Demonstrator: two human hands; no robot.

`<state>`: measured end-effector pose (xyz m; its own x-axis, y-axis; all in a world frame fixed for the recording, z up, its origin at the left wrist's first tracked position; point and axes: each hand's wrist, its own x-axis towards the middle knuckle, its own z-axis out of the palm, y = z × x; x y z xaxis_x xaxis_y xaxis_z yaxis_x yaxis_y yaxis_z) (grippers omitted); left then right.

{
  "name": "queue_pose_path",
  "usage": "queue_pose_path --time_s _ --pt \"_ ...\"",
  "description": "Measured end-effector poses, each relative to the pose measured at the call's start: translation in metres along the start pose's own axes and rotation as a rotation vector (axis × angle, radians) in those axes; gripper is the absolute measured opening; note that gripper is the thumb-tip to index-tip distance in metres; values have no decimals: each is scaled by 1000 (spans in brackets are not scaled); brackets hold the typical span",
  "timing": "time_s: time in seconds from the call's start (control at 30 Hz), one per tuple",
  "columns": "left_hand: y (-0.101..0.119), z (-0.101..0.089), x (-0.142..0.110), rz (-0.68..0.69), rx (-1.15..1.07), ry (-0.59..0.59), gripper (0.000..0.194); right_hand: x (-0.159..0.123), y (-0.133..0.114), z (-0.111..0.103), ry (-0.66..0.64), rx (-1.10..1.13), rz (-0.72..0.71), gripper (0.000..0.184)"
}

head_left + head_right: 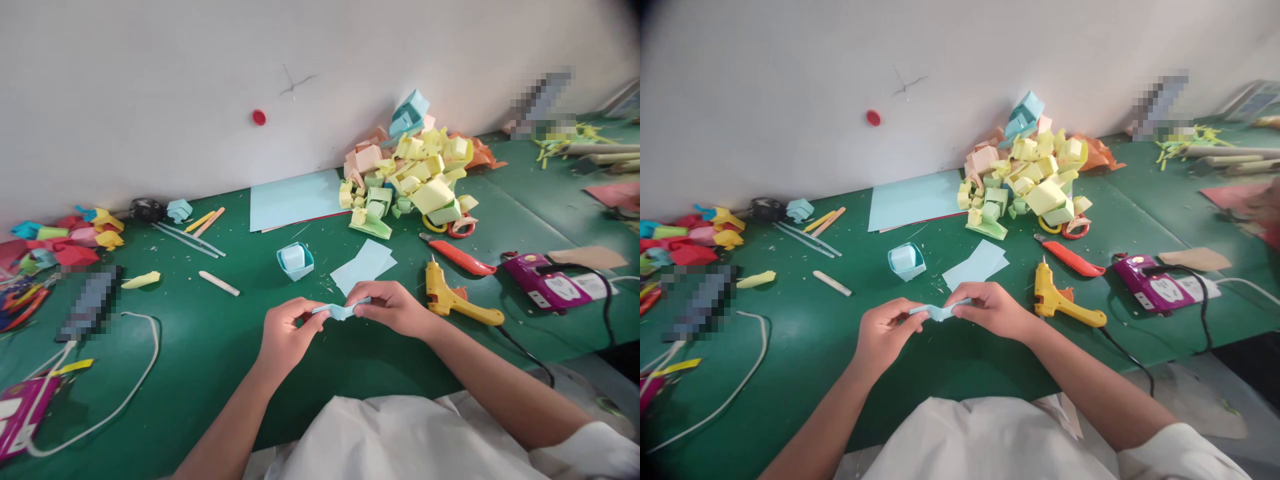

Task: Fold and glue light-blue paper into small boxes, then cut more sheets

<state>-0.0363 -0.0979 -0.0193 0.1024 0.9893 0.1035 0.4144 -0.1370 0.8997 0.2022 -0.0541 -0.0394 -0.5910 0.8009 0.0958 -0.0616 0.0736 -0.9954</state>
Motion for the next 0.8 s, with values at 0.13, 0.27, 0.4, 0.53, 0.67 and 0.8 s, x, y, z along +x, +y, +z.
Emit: queue_pose_path --time_s 0.13,0.27,0.4,0.53,0.67,0.8 --pt "0 0 1 -56 -45 0 10 2 3 0 13 4 36 21" --pt "-3 1 2 -129 -192 -6 16 3 2 1 44 30 79 24" --pt "-9 -8 8 -114 -288 55 25 5 -8 -3 117 -40 82 24" --pt "-20 -31 31 13 -20 290 32 18 -27 -9 311 -302 -36 20" --pt "-34 -46 64 30 337 277 51 52 -38 -7 459 -533 -275 18" --pt "-49 -45 82 63 360 226 33 93 -29 3 408 -652 -428 21"
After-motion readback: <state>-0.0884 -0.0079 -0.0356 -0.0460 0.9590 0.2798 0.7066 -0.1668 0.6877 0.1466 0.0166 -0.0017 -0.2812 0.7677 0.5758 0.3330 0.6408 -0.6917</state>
